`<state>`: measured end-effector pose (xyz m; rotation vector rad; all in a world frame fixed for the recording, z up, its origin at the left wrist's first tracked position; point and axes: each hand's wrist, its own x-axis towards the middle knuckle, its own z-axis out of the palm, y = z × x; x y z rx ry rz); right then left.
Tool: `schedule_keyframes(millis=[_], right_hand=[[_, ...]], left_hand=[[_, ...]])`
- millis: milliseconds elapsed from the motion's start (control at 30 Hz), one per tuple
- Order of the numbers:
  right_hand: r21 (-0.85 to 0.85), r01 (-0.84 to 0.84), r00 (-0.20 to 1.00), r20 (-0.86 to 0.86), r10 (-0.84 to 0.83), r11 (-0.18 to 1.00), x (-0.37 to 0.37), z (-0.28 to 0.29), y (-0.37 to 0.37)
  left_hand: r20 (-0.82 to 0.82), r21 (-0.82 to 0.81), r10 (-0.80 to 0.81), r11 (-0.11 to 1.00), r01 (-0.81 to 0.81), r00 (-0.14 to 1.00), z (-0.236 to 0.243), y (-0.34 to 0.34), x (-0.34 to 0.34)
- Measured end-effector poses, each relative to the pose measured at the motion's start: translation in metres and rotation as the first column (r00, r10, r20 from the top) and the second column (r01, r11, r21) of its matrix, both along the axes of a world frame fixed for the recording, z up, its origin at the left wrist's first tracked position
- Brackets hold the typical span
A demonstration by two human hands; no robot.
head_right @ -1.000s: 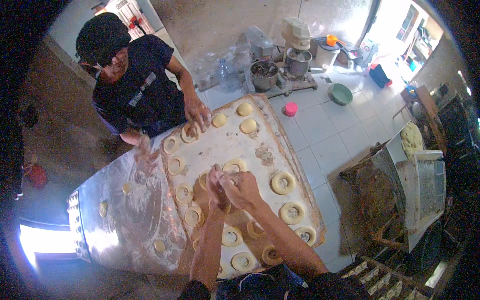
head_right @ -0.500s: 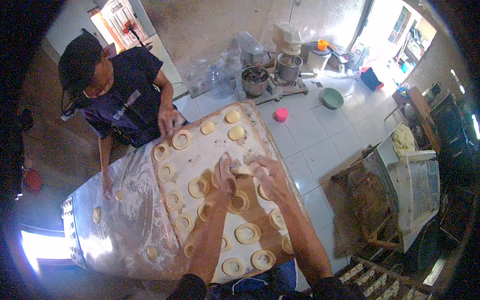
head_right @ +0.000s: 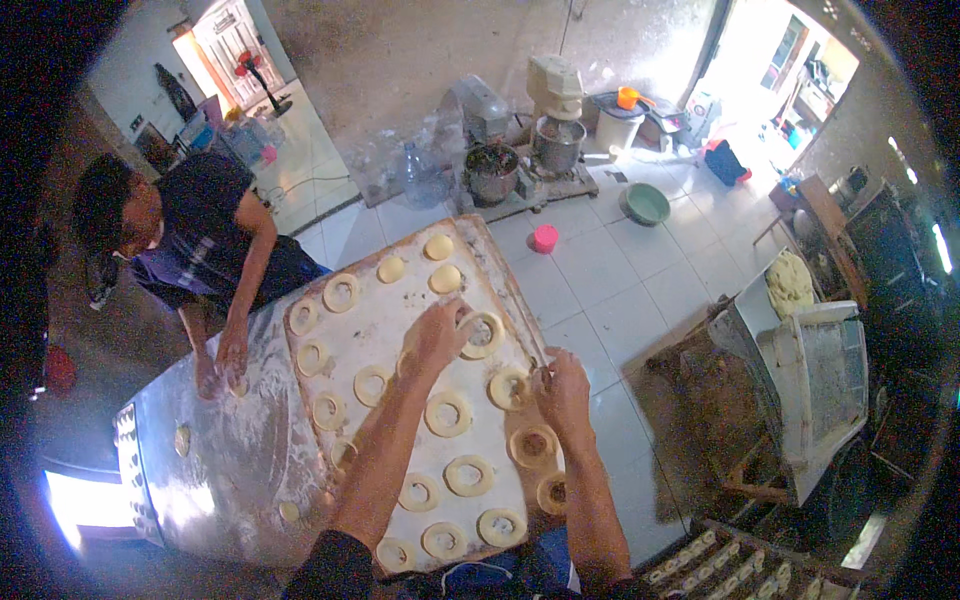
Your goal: The person shapes dough balls into ring forms by hand and places them on a tray. They repeatedly transfer trays of shaped dough to a multi-tiered rack and return to continue shaping more dough.
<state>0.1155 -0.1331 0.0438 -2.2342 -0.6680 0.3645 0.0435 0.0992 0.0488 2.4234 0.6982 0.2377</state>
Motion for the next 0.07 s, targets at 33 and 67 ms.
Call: schedule_keyframes(millis=[33, 67], right_hand=[[-0.053, -0.031, 0.999, -0.018, 0.03, 0.998, 0.0012, -0.0027, -0.0055], [-0.062, -0.104, 0.993, -0.054, 0.101, 0.993, 0.0028, -0.0053, -0.0075]], left_hand=[[0.013, 0.017, -0.004, 1.0, 0.004, 1.0, -0.0008, -0.0028, -0.0001], [-0.005, 0.07, 0.034, 0.997, -0.033, 0.999, -0.0019, -0.0068, 0.0002]])
